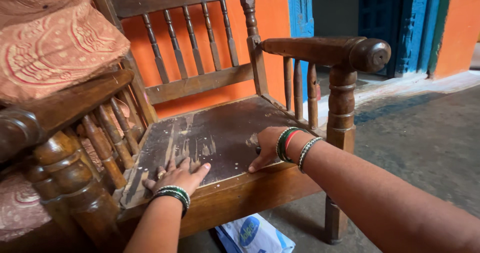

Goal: The person removes a loose wooden seat panel from a wooden chair, then uses a screwdriver to tighten screws along the seat frame and backrest. The person works on the chair in place without fully disassembling it.

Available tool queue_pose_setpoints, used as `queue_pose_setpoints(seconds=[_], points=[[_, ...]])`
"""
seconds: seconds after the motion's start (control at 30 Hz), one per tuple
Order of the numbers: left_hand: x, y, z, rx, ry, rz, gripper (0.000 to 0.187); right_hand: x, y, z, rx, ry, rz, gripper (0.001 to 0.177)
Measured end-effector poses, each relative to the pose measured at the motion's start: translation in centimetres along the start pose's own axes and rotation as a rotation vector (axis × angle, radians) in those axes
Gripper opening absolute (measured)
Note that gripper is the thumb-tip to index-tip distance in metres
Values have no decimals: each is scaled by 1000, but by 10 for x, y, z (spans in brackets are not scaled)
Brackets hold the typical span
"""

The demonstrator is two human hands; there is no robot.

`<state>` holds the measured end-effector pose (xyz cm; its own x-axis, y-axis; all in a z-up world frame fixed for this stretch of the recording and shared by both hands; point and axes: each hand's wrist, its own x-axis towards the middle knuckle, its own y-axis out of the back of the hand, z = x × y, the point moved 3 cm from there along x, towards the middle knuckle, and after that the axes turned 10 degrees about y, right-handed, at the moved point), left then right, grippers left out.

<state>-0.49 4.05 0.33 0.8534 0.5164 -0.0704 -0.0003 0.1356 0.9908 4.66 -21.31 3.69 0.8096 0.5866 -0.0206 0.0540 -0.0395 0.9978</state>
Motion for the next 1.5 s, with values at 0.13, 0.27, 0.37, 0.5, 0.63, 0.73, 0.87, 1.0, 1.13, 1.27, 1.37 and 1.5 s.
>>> queue_pose_setpoints(seconds=[0.13,0.27,0.37,0.5,0.63,0.73,0.87,1.0,1.13,1.27,1.37,1.5], points=[[-2,-1,1,15,-3,22,85,-1,-2,0,-27,1,10,82],[-4,1,1,14,-3,26,87,1,-1,0,-55,-26,23,84],[-8,4,2,21,6,5,87,0,-1,3,-43,-41,-6,85],[-17,8,4,55,8,-14,85,-1,-1,4,-37,-44,-5,85],[-20,7,3,55,1,-4,84,-2,-1,5,-45,-49,6,83],[-16,5,2,46,14,-2,87,-2,1,6,-33,-65,-10,81],[-12,-1,3,50,16,6,86,-4,-1,7,-21,-69,18,78],[-13,-2,2,38,10,0,85,-5,-1,8,-15,-103,15,79],[-14,-2,2,32,2,1,85,-5,-2,9,6,-92,14,78],[-15,-1,3,40,10,-12,86,-6,-1,8,-9,-76,75,79],[-15,-4,2,23,17,-16,85,-7,-6,6,-18,-91,69,79],[-17,-7,1,13,-9,28,91,-9,-10,6,-6,-98,68,81]])
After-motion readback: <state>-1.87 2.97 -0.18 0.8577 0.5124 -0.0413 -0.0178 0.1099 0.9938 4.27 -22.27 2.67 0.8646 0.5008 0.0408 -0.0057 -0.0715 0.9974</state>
